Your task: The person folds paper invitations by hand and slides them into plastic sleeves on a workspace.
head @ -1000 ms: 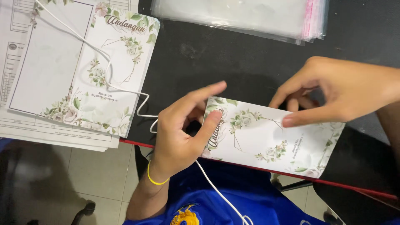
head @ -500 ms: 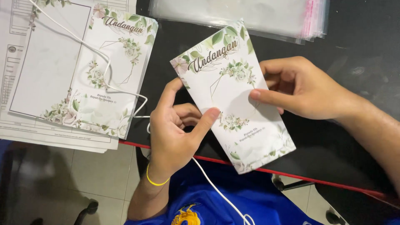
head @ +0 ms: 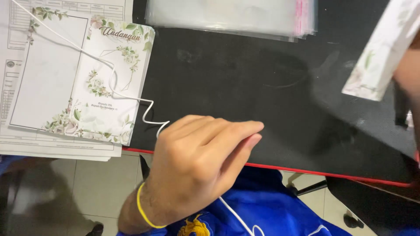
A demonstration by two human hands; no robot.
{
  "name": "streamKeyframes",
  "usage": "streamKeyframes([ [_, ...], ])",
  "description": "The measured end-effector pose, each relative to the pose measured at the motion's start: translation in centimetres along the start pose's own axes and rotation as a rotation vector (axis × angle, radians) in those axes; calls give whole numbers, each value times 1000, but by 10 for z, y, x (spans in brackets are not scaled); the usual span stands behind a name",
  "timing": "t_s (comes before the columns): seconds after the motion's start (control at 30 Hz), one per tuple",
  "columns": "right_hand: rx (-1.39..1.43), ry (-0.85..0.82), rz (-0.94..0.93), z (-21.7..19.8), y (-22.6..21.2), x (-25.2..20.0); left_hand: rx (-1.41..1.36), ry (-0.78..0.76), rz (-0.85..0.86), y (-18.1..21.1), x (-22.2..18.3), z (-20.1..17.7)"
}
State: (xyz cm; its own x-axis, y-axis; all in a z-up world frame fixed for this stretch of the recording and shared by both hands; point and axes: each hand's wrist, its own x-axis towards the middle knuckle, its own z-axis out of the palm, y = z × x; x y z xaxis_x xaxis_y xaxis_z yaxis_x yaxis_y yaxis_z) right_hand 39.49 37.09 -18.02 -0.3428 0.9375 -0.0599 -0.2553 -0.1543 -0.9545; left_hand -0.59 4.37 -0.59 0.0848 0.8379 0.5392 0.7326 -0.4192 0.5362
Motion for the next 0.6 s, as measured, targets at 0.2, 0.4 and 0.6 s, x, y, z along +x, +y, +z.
streamKeyframes([
  [0.2,145,393,67,158,-45,-41,391,-202,55,-23,83,36],
  [0.4,180,401,86,171,-57,-48,591,-419,64,-134,133,124],
  [0.6,95,382,30,175,-61,-53,697,-329,346,-157,120,118],
])
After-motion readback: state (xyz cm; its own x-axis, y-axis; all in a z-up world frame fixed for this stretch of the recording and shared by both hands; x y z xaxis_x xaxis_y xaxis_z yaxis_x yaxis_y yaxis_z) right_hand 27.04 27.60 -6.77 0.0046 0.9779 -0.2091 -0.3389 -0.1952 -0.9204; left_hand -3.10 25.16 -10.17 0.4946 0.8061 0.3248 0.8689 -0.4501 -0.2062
